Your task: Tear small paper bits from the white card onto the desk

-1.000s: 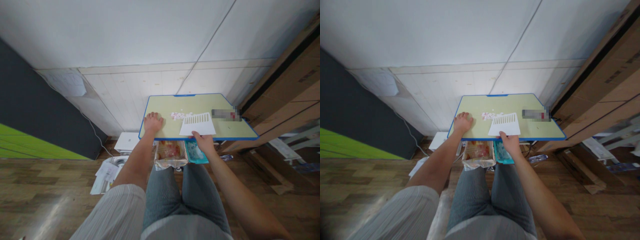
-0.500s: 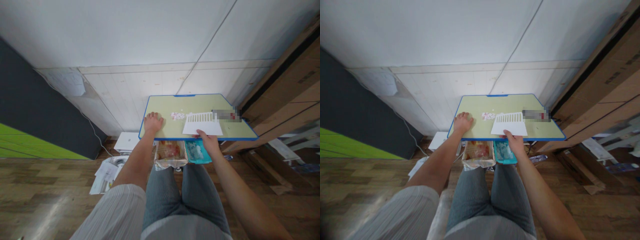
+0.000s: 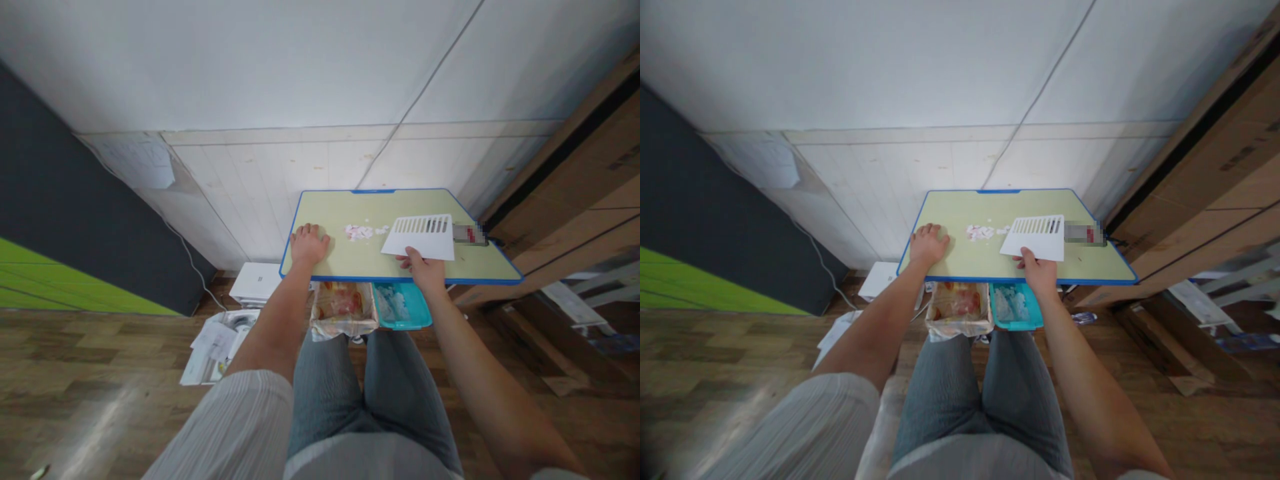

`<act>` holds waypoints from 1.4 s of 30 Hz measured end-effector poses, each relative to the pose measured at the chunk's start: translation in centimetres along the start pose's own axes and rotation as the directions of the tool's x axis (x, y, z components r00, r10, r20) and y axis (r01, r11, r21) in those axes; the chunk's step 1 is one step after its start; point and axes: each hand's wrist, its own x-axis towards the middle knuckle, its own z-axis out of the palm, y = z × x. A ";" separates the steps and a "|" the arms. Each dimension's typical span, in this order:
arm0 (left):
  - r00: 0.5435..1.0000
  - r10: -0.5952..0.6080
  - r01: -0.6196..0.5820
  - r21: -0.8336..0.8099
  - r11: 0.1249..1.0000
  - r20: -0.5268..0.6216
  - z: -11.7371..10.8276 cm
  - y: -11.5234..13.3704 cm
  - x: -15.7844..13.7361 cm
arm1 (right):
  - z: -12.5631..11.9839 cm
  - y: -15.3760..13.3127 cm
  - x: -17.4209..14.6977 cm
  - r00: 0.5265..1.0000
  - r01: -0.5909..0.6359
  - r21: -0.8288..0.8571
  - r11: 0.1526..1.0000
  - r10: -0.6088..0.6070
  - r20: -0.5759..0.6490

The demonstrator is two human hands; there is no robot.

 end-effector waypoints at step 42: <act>1.000 0.018 -0.018 0.017 1.000 0.000 0.3 0.0 0.1 | -2.4 -1.3 0.3 0.987 -0.103 0.064 0.993 0.109 -0.115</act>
